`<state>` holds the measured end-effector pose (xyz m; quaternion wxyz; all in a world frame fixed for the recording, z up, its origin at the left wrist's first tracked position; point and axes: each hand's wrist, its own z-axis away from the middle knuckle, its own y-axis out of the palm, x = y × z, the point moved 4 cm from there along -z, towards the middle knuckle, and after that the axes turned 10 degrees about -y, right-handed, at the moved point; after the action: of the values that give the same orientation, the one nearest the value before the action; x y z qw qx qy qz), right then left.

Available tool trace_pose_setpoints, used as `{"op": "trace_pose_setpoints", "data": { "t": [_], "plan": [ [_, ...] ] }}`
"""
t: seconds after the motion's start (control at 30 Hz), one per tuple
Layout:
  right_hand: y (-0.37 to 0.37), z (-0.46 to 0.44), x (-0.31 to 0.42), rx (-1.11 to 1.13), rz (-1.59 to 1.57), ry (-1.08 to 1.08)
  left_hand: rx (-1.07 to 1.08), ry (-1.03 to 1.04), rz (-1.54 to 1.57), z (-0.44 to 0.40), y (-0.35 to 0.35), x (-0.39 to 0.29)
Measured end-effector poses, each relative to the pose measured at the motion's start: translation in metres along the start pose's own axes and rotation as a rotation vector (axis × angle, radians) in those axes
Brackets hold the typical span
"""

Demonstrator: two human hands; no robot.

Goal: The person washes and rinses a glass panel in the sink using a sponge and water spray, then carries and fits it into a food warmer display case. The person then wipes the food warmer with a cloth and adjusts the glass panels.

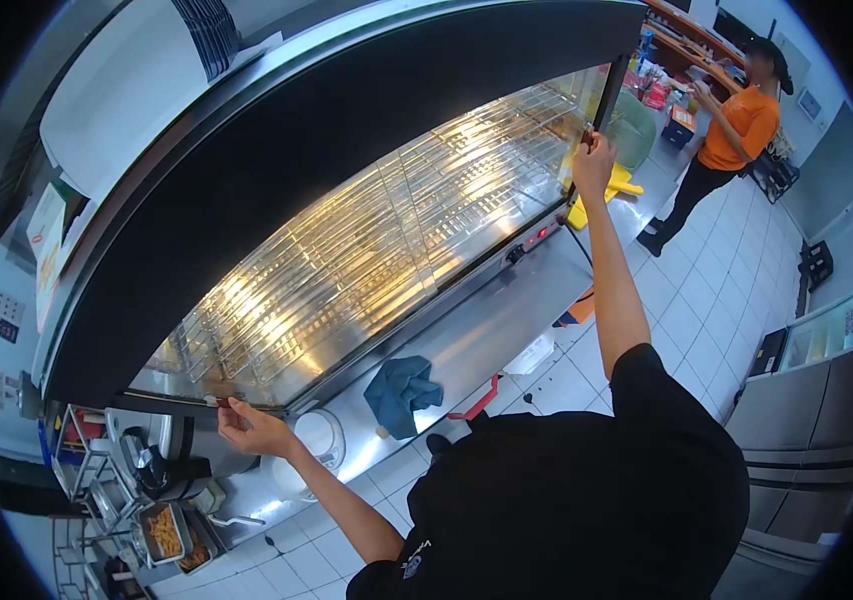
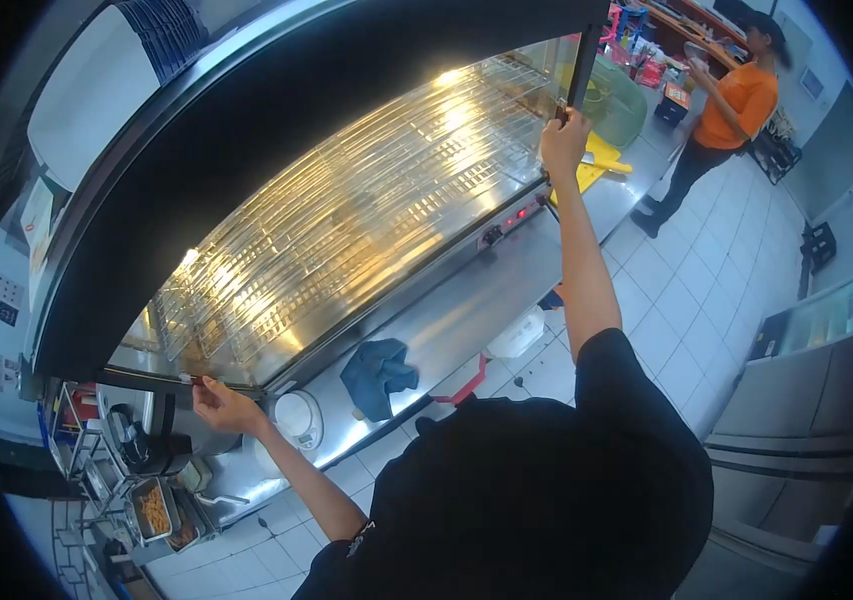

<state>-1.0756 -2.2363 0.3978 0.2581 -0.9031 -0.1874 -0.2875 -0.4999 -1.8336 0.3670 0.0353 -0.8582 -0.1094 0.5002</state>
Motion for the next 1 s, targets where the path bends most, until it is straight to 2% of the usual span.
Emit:
{"op": "trace_pose_setpoints", "data": {
  "t": [0.13,0.17,0.27,0.33,0.4,0.6,0.63,0.87,1.0],
  "plan": [
    [0.013,0.002,-0.016,0.035,-0.078,-0.011,0.052,-0.01,0.016,0.012,0.001,-0.011],
    [0.011,0.004,-0.014,-0.013,-0.062,-0.057,0.076,-0.031,0.036,0.015,0.003,-0.013],
    [0.011,0.005,-0.023,0.067,-0.272,0.075,0.141,-0.079,0.128,0.033,0.014,-0.026],
    [0.016,0.01,-0.03,0.116,-0.381,0.055,0.2,-0.081,0.18,0.045,0.021,-0.039],
    [0.0,0.022,-0.014,0.201,-0.385,0.058,0.254,-0.084,0.183,0.058,0.027,-0.046],
    [0.003,0.049,0.011,0.336,-0.744,0.205,0.372,-0.025,0.258,0.09,0.043,-0.069],
    [-0.011,0.054,0.035,0.357,-0.764,0.192,0.369,0.006,0.221,0.096,0.044,-0.079],
    [-0.006,0.079,0.054,0.37,-0.898,0.163,0.458,0.026,0.218,0.126,0.056,-0.096],
    [-0.005,0.082,0.056,0.371,-0.809,0.163,0.471,0.006,0.231,0.13,0.054,-0.103]
  ]
}}
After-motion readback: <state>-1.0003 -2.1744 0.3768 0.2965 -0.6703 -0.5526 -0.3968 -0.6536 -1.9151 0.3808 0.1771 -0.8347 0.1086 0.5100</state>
